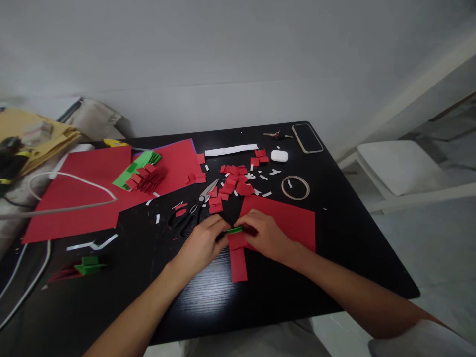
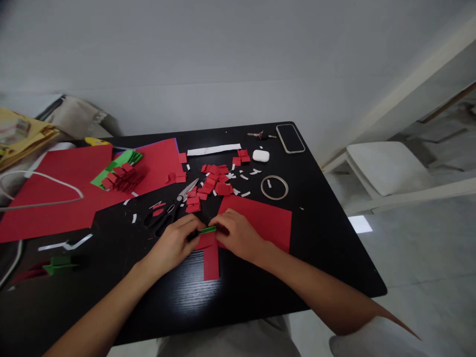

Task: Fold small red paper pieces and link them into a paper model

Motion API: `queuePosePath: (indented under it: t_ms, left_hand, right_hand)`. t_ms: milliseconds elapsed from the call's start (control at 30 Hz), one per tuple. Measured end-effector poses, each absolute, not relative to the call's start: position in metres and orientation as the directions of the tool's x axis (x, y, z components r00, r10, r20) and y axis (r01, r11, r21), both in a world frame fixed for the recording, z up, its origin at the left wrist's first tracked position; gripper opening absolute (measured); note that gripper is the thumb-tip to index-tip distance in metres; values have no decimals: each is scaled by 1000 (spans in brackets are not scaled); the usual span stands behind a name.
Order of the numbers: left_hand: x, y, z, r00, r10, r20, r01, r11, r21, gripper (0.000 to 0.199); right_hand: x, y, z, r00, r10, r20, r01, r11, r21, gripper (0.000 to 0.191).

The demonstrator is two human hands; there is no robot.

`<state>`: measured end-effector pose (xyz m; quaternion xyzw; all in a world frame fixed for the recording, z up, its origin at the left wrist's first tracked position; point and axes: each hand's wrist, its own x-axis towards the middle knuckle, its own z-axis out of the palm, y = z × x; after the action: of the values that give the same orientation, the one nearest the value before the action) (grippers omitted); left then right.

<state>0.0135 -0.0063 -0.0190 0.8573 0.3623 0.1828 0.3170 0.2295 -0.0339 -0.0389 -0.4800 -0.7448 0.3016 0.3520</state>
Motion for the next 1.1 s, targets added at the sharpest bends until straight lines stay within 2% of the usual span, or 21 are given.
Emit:
queuePosePath:
  t_ms: [333, 500, 767, 900, 1000, 1100]
  left_hand:
    - [14, -6, -21, 652, 752, 92, 494, -514, 701, 12]
    - [14, -7, -23, 645, 756, 107, 465, -500, 731, 23]
    - [14, -6, -25, 605, 789, 110, 447, -451, 773, 17]
    - [14, -5, -21, 537, 843, 30, 401, -286, 870, 19]
    - [15, -5, -16, 477, 872, -105, 304, -52, 951, 18]
    - [17, -4, -12, 530, 822, -209, 116, 174, 978, 27]
  right_hand:
    - [230, -34, -35, -301, 937, 177, 522, 318, -792, 16]
    - [230, -33, -32, -311, 937, 161, 541, 314, -780, 18]
    - [230, -32, -33, -315, 933, 174, 535, 326, -780, 18]
    - [231, -33, -28, -250, 957, 145, 467, 250, -848, 13]
    - [231, -34, -22, -200, 980, 6, 298, 66, -952, 10]
    - [229, -35, -19, -232, 963, -140, 98, -120, -988, 17]
